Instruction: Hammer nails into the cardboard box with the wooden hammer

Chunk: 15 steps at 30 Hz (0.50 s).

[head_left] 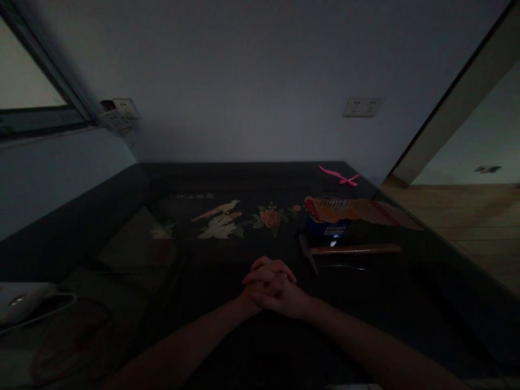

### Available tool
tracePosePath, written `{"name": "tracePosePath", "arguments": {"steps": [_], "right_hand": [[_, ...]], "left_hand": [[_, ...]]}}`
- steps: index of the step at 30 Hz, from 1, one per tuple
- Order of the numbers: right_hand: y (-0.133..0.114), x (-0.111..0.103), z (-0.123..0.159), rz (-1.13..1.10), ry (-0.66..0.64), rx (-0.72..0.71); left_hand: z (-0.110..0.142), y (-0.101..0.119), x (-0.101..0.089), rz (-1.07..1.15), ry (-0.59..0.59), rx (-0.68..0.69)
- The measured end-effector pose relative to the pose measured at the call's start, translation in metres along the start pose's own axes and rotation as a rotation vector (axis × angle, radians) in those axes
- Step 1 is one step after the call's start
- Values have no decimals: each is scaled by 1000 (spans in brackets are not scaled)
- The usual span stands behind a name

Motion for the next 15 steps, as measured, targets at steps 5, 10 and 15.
{"name": "tracePosePath", "arguments": {"steps": [5, 10, 15], "right_hand": [[0, 0, 1, 0, 5, -15], [-1, -1, 1, -1, 9, -18], [-1, -2, 1, -3, 8, -21]], "left_hand": [[-1, -6, 1, 114, 48, -4], [1, -5, -1, -37, 70, -36], [0, 0, -3, -54, 69, -11]]}}
Point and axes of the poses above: each hand's wrist, its own z-axis away from the middle knuckle, its own x-axis out of the palm, y = z × x, the point moved 6 cm from there along -z, towards the middle knuckle, and after that the axes turned 6 degrees about -x, right-handed, at the moved point
